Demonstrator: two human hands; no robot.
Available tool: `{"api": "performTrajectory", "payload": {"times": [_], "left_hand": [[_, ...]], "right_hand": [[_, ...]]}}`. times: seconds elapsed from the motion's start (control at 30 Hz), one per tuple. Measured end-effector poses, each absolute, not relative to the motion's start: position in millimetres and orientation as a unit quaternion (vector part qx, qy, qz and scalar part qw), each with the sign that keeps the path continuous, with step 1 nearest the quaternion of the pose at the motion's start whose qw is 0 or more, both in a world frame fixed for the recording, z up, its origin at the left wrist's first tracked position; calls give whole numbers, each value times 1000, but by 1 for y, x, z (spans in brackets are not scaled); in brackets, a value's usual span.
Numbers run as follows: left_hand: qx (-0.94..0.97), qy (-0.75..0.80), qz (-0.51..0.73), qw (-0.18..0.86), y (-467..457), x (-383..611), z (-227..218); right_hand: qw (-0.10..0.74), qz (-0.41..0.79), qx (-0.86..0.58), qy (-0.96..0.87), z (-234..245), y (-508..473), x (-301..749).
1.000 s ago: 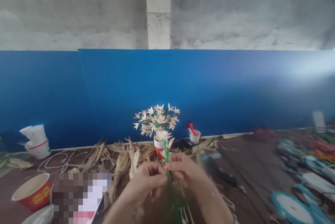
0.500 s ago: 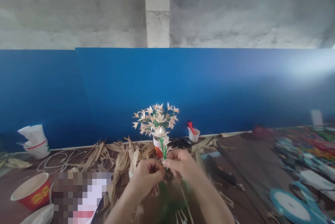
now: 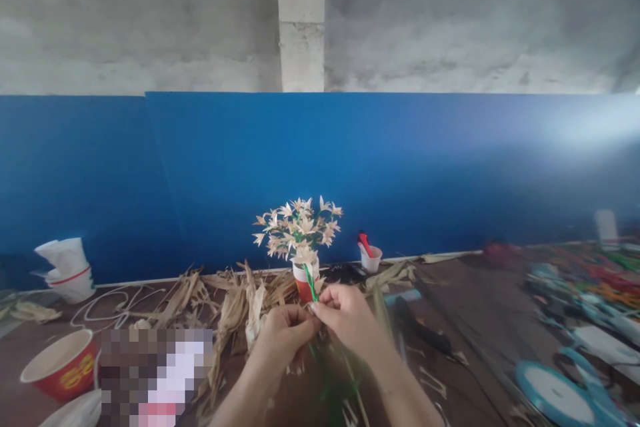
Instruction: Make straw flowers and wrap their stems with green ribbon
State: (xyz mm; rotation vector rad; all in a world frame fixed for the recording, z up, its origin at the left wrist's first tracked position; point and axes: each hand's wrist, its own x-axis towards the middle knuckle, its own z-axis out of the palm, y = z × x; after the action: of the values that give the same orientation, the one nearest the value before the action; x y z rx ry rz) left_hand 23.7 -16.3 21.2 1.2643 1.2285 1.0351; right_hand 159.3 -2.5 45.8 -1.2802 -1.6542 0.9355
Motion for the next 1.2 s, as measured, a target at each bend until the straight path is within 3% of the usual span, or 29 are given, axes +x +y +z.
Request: {"api": "performTrajectory", "payload": {"times": [0.13, 0.23, 0.5, 0.77, 1.2], "left_hand": [[518, 515, 427, 533, -19, 24, 25], [487, 484, 447, 573, -21, 23, 28], [419, 379, 469, 678, -26, 19, 32], [401, 352, 454, 714, -26, 19, 31], [410, 290, 406, 764, -28, 16, 27]], "right_hand": [[414, 403, -510, -637, 50, -4, 159], [394, 493, -483, -607, 50, -2, 163], [357, 744, -196, -530, 25, 17, 170], [383, 757, -177, -499, 18, 16, 168], [328, 755, -137, -551, 21, 13, 179]]}}
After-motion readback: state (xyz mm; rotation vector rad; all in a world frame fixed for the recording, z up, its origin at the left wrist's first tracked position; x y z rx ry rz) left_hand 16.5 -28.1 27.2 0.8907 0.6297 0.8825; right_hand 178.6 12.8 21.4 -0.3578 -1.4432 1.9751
